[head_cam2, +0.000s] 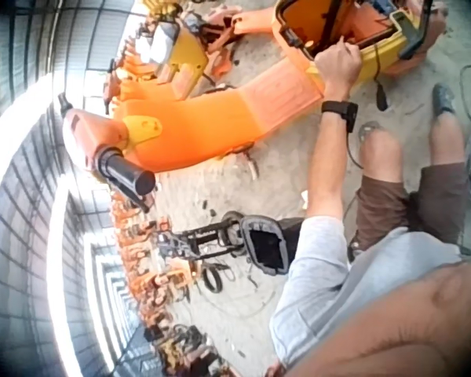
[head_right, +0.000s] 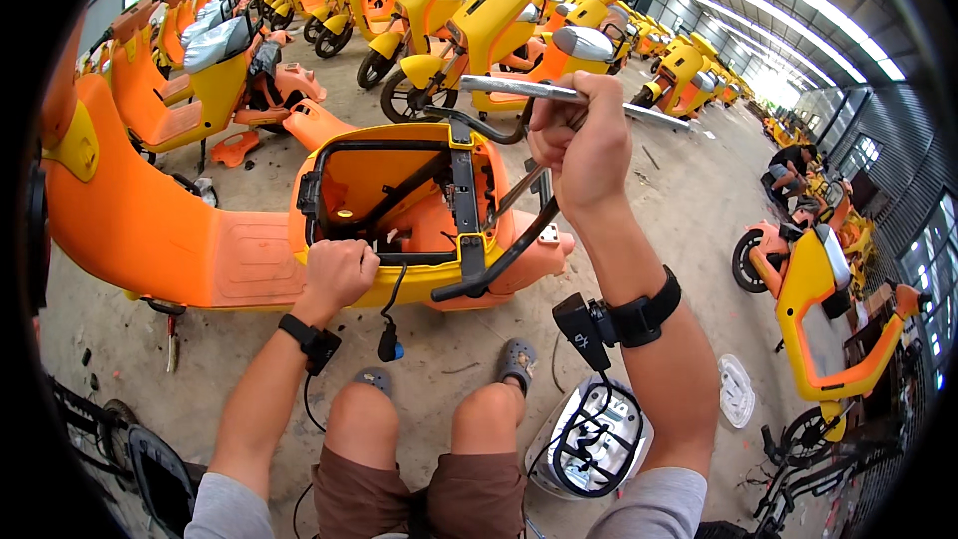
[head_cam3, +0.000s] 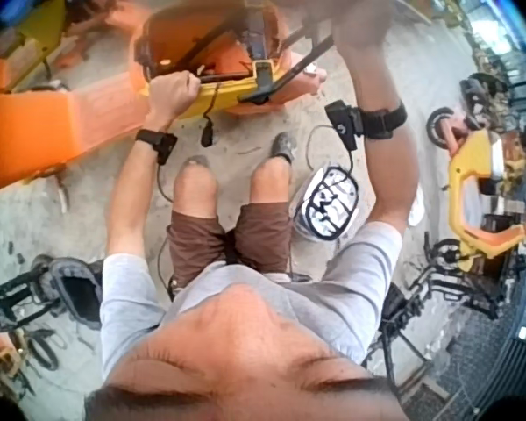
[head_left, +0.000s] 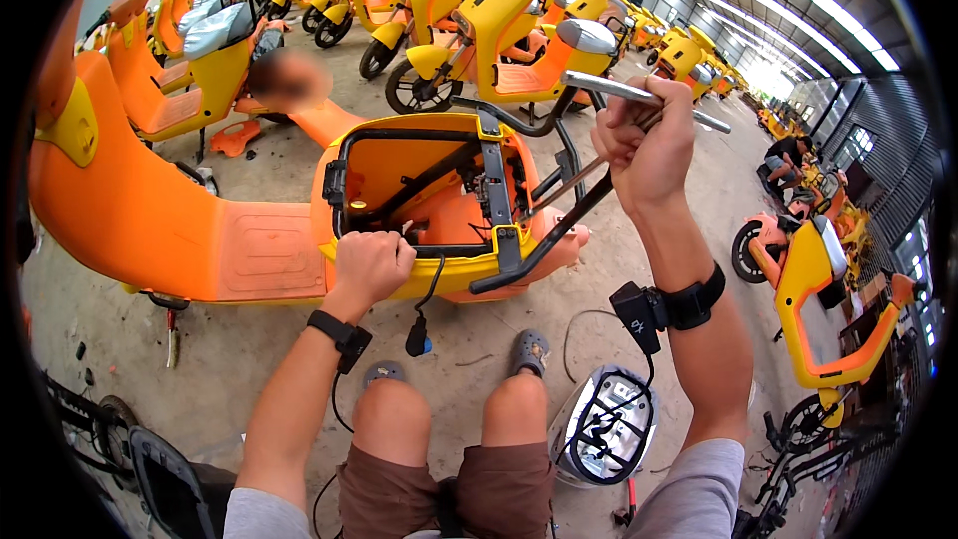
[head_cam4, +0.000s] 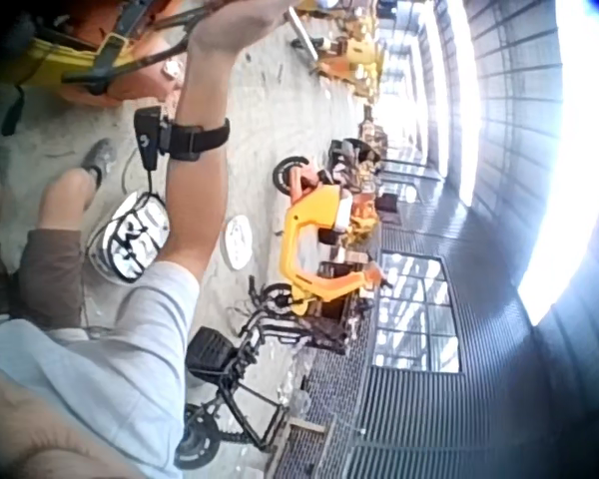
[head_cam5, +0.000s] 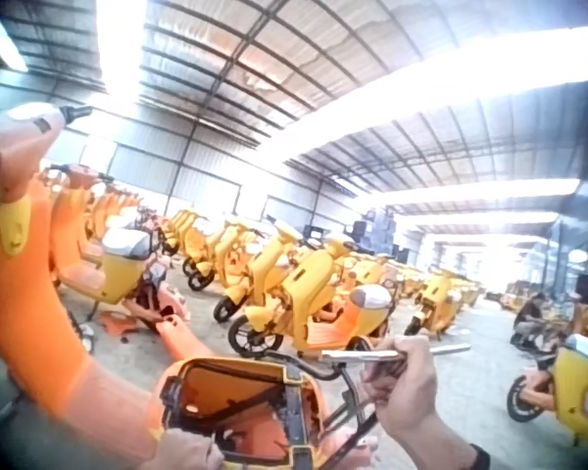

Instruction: The person removes a black internal compartment from an orange scooter, manipulates wires and connectors, uses a drill on the exterior frame, and tightens bolts with a T-handle wrench.

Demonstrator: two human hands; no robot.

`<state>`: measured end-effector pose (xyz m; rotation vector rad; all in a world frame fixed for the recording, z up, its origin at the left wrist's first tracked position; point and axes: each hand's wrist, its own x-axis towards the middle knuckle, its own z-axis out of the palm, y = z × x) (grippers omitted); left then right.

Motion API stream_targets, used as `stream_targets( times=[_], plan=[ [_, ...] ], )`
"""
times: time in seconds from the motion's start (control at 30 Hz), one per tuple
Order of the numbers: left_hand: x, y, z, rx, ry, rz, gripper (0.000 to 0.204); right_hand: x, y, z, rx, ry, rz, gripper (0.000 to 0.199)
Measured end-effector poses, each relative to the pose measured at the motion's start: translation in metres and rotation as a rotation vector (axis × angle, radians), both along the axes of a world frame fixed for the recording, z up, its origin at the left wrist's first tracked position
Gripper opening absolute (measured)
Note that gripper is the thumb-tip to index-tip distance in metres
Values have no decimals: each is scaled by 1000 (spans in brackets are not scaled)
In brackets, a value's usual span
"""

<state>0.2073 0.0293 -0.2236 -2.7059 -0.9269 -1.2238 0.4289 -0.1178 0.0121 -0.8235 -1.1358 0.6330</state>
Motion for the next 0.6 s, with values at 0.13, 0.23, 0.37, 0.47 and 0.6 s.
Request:
stream_targets(
  times=[0.13, 0.23, 0.37, 0.47, 0.6],
  plan=[
    [4, -2, 2, -12, -12, -16, 30, -1, -7, -7, -30, 46, -47, 44],
    [5, -1, 2, -24, -14, -31, 31, -2, -9, -6, -36, 95, -116, 43],
    [3, -2, 3, -56, 10, -21, 30, -6, -7, -4, -33, 93, -152, 44],
    [3, -2, 4, -52, 15, -20, 30, -5, -8, -2, -18, 107, -143, 45],
    [2, -2, 3, -66, 16, -18, 30, -6, -6, -2, -20, 116, -119, 45]
  ],
)
